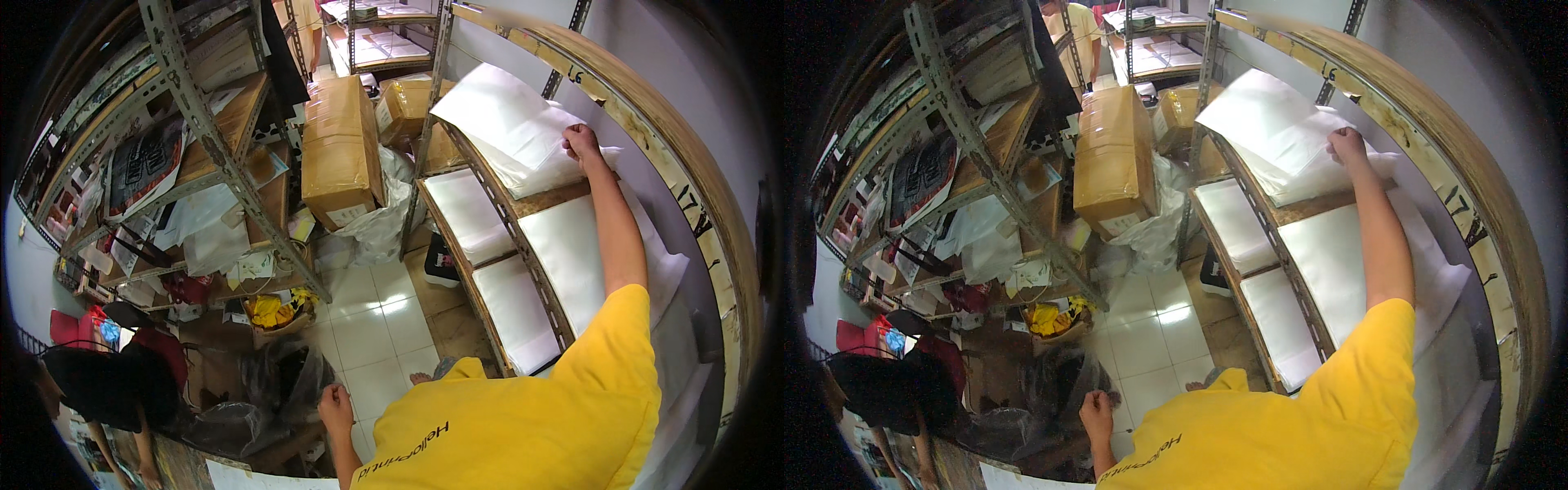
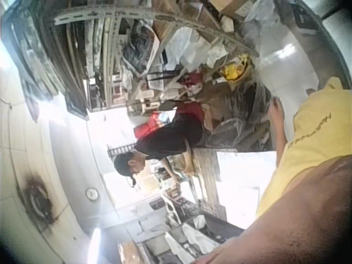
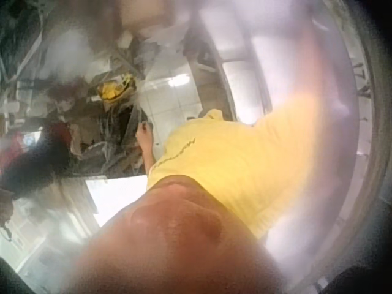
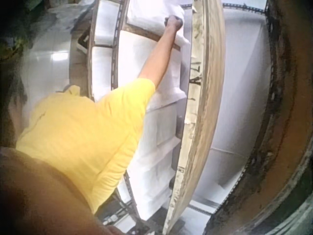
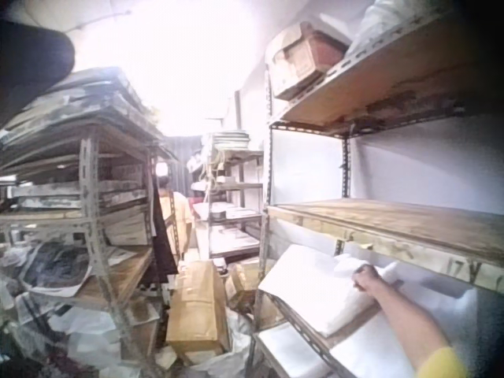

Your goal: The person repeatedly picks up white paper sheets from a table and places them onto a metal shelving unit. They handle the sheets one at a time, stacking them in neat piles on the shelves. Another person is visible working at the table in the background.

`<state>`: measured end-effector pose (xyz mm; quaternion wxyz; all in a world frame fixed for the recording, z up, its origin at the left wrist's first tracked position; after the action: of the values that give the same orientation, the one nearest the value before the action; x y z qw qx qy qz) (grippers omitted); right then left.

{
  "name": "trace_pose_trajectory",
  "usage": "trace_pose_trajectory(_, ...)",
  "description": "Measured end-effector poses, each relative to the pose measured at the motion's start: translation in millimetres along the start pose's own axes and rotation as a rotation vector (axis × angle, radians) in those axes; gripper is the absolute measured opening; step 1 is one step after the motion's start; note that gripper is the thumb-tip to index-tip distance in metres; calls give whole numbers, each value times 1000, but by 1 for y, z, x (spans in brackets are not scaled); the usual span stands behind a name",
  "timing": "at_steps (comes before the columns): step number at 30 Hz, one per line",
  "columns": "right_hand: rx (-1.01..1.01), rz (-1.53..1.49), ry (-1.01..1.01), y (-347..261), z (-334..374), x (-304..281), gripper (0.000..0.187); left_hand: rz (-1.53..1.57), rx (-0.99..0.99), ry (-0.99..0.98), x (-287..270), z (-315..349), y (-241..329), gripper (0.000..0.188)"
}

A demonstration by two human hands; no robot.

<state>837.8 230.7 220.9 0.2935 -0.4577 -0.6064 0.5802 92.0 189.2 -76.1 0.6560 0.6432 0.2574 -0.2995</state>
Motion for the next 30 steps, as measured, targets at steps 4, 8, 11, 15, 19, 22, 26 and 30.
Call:
trace_pose_trajectory(4,36,38,-35,20,13,-3,14,-14,76,10,-8,-16,25,19)
trace_pose_trajectory(8,62,60,-37,25,20,-5,16,-65,47,-71,-7,-18,31,20)
trace_pose_trajectory(11,74,82,-13,23,22,-5,17,-93,71,-76,-5,-9,29,20)
trace_pose_trajectory(15,48,96,-17,26,23,-5,19,-24,12,-92,-1,8,19,20)
trace_pose_trajectory(19,36,228,-58,42,3,-13,20,41,-16,-75,4,20,0,20)
trace_pose_trajectory(22,-39,462,-64,59,-20,-11,25,28,-66,-55,-3,27,-15,20)
trace_pose_trajectory(26,-431,360,-21,79,-59,1,26,-4,-38,32,-30,44,-13,17)
trace_pose_trajectory(30,-558,250,-275,43,-56,49,29,23,-67,122,-56,58,-12,18)
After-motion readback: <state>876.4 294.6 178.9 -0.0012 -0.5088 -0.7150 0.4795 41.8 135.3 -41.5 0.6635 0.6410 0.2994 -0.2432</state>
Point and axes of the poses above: each hand's wrist, its own z-axis away from the middle knuckle, its own x-axis out of the palm, y = z × x, the point moved 3 cm from there along -z, towards the middle knuckle, and after that the axes turned 11 degrees about -z, right-handed, at the moved point
